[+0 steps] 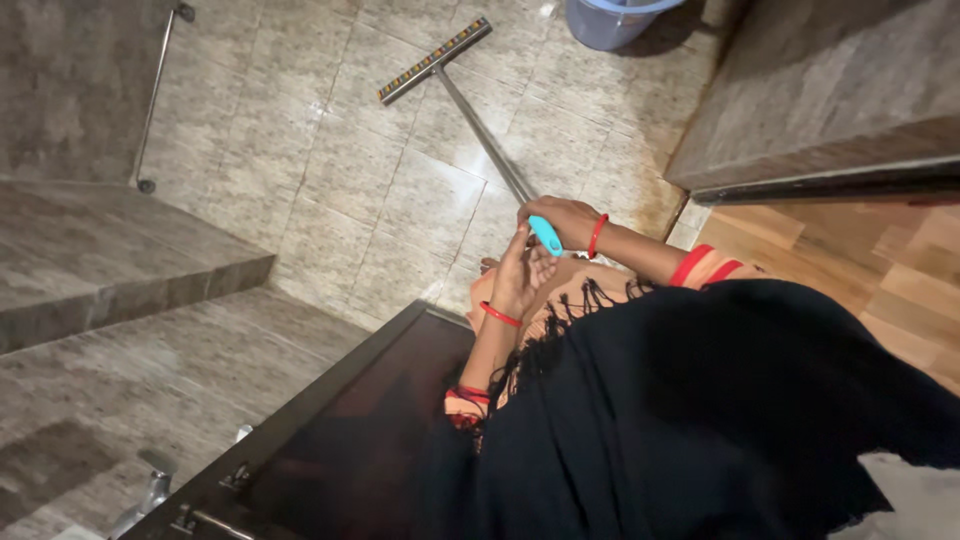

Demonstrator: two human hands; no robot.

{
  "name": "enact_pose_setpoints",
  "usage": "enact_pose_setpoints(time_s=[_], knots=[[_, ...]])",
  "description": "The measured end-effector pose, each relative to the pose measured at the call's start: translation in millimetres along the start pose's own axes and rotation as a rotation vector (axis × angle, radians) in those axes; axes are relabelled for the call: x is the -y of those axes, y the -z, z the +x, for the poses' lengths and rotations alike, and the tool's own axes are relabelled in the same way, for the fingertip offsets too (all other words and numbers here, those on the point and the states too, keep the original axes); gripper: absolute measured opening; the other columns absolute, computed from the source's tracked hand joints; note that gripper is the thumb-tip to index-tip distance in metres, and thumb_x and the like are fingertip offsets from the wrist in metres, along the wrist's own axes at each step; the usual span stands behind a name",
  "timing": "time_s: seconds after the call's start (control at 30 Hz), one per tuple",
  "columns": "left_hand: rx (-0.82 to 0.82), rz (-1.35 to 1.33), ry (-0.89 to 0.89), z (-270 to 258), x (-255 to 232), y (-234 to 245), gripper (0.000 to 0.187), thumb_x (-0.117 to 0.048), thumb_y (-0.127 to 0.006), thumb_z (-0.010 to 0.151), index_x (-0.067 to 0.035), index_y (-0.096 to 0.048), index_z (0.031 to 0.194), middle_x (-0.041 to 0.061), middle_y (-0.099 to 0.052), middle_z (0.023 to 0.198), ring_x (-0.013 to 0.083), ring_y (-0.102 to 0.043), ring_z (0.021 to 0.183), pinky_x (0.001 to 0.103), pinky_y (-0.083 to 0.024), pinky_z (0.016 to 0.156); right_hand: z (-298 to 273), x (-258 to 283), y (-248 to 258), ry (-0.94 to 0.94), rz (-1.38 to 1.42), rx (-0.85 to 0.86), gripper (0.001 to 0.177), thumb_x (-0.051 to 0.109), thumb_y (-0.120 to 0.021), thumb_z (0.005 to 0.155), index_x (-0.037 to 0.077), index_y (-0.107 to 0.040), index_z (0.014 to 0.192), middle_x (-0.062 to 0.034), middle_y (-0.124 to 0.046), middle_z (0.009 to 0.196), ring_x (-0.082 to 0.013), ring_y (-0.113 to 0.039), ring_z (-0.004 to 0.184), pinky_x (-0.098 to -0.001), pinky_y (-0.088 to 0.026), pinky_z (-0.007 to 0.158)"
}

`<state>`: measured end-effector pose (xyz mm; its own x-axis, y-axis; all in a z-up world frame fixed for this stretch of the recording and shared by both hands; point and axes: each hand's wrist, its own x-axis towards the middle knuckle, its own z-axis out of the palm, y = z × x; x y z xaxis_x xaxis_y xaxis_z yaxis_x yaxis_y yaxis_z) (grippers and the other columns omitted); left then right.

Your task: The person uses a floor squeegee to move water across a tiled bathroom floor towards a drain.

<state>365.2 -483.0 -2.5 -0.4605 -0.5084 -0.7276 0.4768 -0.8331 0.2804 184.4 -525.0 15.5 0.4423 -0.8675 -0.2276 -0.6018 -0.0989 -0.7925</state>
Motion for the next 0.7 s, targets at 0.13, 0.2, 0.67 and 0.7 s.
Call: enact_pose_setpoints(time_s=[0.13, 0.2, 0.67, 0.7], knots=[[-0.003, 0.210, -0.155, 5, 16, 13, 0.042, -0.028, -0.051, 0.106, -0.006, -0.059, 0.141, 0.006, -0.069, 0.087, 0.0119, -0.066, 0.072, 0.024, -0.056, 0.063, -40, 2, 15, 0.092, 0.054, -0.141, 0.038, 0.035, -0.073, 0.089, 0.016, -0.061, 0.120, -0.0136, -0.067, 0.109, -0.0367, -0.065, 0.104, -0.0457, -0.052, 0.084], [0.020, 0.290, -0.251, 10, 20, 7, 0.042, -0.017, -0.053, 0.107, 0.001, -0.061, 0.144, 0.007, -0.068, 0.091, 0.0118, -0.064, 0.074, 0.024, -0.055, 0.064, -56, 8, 21, 0.089, 0.051, -0.178, 0.040, 0.039, -0.075, 0.088, 0.016, -0.061, 0.118, -0.0143, -0.066, 0.106, -0.0371, -0.065, 0.102, -0.0462, -0.052, 0.084], [0.030, 1.877, -0.847, 38, -47, -48, 0.045, -0.022, -0.083, 0.076, -0.009, -0.068, 0.116, 0.023, -0.055, 0.144, 0.0421, -0.052, 0.134, 0.048, -0.045, 0.110, -85, 56, 26, 0.099, -0.167, -0.378, 0.027, 0.033, -0.067, 0.094, 0.019, -0.065, 0.117, -0.0101, -0.063, 0.090, -0.0323, -0.067, 0.081, -0.0450, -0.055, 0.070], [0.038, 1.878, -0.850, 51, -54, -44, 0.045, -0.022, -0.083, 0.076, -0.009, -0.068, 0.116, 0.023, -0.055, 0.144, 0.0421, -0.052, 0.134, 0.048, -0.045, 0.110, -81, 60, 27, 0.091, -0.215, -0.362, 0.029, 0.029, -0.067, 0.090, 0.016, -0.064, 0.117, -0.0107, -0.064, 0.089, -0.0327, -0.068, 0.079, -0.0448, -0.056, 0.070]])
